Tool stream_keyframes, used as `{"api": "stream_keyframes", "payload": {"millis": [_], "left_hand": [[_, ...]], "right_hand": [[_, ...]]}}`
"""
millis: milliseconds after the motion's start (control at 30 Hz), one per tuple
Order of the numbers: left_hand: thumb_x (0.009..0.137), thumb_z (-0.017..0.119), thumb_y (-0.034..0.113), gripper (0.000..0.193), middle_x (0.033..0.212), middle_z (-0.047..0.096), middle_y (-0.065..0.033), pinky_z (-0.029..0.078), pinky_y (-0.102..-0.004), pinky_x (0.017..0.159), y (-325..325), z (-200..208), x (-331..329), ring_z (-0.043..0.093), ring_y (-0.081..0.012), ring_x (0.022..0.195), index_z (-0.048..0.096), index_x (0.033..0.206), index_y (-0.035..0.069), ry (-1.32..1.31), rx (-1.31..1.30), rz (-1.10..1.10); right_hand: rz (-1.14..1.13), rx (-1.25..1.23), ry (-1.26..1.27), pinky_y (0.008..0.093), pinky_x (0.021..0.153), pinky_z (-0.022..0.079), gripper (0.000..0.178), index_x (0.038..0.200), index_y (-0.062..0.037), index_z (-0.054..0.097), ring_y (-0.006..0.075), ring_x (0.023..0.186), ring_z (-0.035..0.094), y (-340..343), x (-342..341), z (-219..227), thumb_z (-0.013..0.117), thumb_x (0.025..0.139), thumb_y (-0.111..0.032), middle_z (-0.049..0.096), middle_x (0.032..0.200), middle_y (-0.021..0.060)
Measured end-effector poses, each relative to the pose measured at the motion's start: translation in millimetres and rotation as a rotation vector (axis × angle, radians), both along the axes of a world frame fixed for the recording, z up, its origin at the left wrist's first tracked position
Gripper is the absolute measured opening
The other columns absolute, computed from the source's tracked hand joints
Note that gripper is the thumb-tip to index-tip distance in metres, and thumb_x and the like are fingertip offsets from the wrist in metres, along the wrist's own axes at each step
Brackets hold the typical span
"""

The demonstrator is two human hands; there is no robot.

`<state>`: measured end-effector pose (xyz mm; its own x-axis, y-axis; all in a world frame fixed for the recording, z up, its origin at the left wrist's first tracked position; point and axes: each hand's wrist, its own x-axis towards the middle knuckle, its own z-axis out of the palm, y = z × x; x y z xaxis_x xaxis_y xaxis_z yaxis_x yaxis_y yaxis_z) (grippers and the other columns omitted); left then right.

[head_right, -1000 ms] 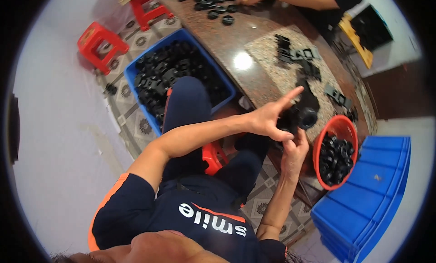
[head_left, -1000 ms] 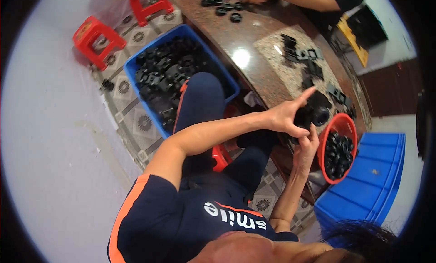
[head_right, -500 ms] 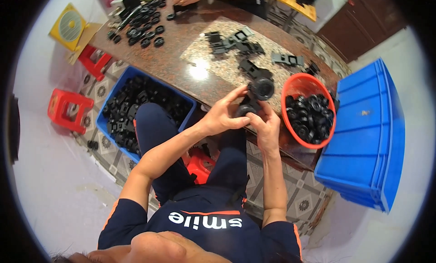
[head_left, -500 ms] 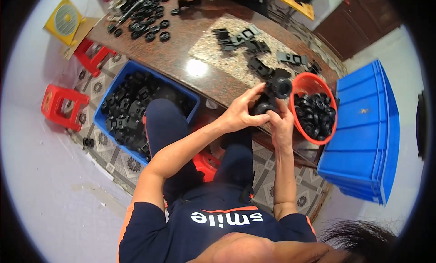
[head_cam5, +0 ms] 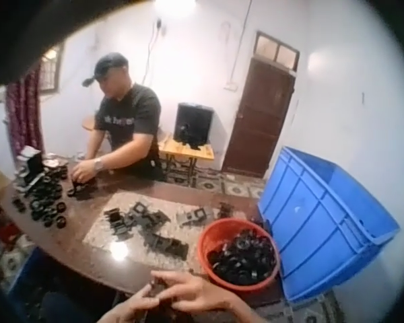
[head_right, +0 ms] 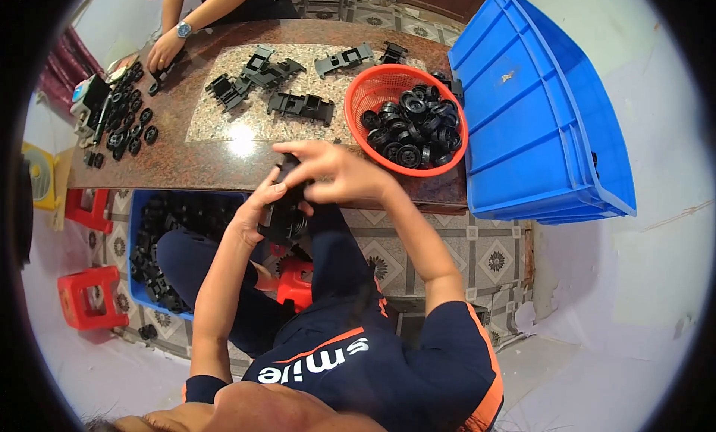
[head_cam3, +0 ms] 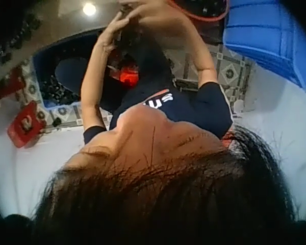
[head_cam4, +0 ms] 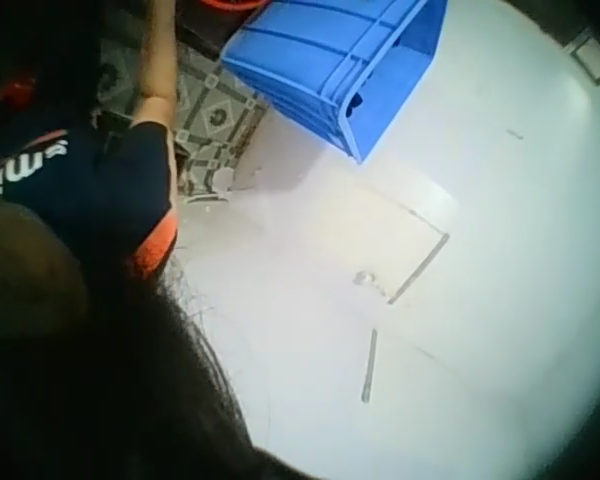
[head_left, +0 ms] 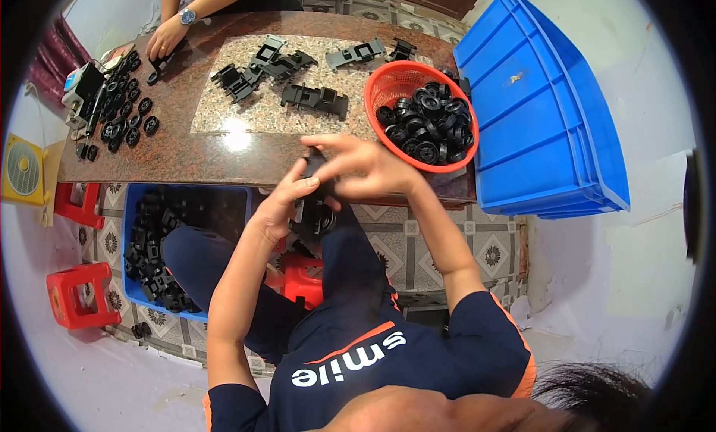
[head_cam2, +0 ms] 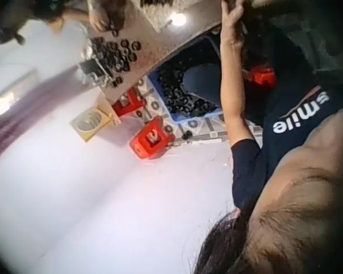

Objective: The person assembles small plastic gears, plastic housings, and toy wheels by hand from bins at a workspace.

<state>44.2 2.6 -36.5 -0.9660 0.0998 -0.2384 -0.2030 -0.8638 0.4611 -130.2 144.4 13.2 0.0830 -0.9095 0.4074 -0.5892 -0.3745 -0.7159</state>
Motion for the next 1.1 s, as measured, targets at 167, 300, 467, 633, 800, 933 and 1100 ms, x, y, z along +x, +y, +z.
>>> {"api": "stream_keyframes", "payload": {"millis": [167,300,467,633,800,933,1100], "left_hand": [[0.071,0.07,0.006,0.099,0.118,0.051,-0.0129,0.053,-0.0381,0.084,-4.1,15.1,-2.1,0.064,-0.0258,0.094,0.015,0.152,0.015,-0.065,-0.387,0.256],[0.071,0.074,0.007,0.106,0.113,0.05,-0.0112,0.051,-0.0364,0.083,-6.8,12.5,-1.1,0.063,-0.0229,0.091,0.01,0.154,0.019,-0.067,-0.478,0.33],[0.075,0.077,0.011,0.101,0.111,0.051,-0.0096,0.05,-0.035,0.081,-3.3,18.0,-7.1,0.061,-0.0206,0.088,0.015,0.153,0.018,-0.064,-0.441,0.34],[0.078,0.078,0.011,0.095,0.107,0.052,-0.0062,0.05,-0.0311,0.081,-0.5,6.5,-10.2,0.059,-0.0162,0.088,0.02,0.153,0.021,-0.03,-0.712,0.39],[0.076,0.08,0.012,0.096,0.119,0.05,-0.0071,0.045,-0.0312,0.092,-4.7,-6.3,-10.8,0.054,-0.0165,0.103,0.023,0.153,0.018,-0.051,-0.956,0.418],[0.072,0.084,0.013,0.101,0.131,0.046,-0.0114,0.043,-0.032,0.098,-5.4,-8.3,-11.5,0.054,-0.0204,0.114,0.022,0.153,0.017,-0.07,-0.989,0.43],[0.063,0.09,0.027,0.113,0.136,0.033,-0.0177,0.038,-0.0417,0.108,-6.0,-7.9,-10.7,0.037,-0.0316,0.131,0.021,0.152,0.017,-0.067,-0.958,0.399]], "right_hand": [[-0.945,0.281,0.263,0.0313,0.076,0.055,0.022,0.104,-0.0018,0.069,0.0187,0.086,0.071,-0.1,-119.1,-3.0,0.059,0.087,-0.011,0.072,0.093,0.0133],[-0.634,0.684,0.582,0.043,0.081,0.051,0.036,0.107,-0.0117,0.068,0.0297,0.096,0.067,-11.7,-146.7,-26.9,0.07,0.075,-0.028,0.071,0.101,0.0128],[-0.624,0.699,0.643,0.0457,0.081,0.048,0.048,0.11,-0.0153,0.063,0.0319,0.098,0.066,-12.7,-154.2,-47.4,0.076,0.068,-0.034,0.071,0.101,0.0117],[-1.124,0.426,0.472,0.0428,0.081,0.051,0.042,0.113,-0.0094,0.058,0.0299,0.097,0.067,-9.5,-139.5,-42.1,0.071,0.074,-0.021,0.07,0.097,0.0195],[-0.433,0.032,-0.789,0.0267,0.083,0.053,0.027,0.113,0.0003,0.062,0.0142,0.094,0.065,-10.9,-35.6,8.3,0.065,0.087,-0.002,0.068,0.106,0.0093],[-0.269,0.248,-0.86,0.0267,0.083,0.052,0.033,0.118,0.0001,0.065,0.0125,0.095,0.064,-15.5,10.4,9.9,0.071,0.086,-0.006,0.068,0.107,0.0078],[-0.261,0.337,-0.771,0.0261,0.083,0.053,0.034,0.118,0.0009,0.065,0.0128,0.096,0.065,-22.9,16.0,1.1,0.072,0.085,-0.006,0.068,0.107,0.0072]]}}
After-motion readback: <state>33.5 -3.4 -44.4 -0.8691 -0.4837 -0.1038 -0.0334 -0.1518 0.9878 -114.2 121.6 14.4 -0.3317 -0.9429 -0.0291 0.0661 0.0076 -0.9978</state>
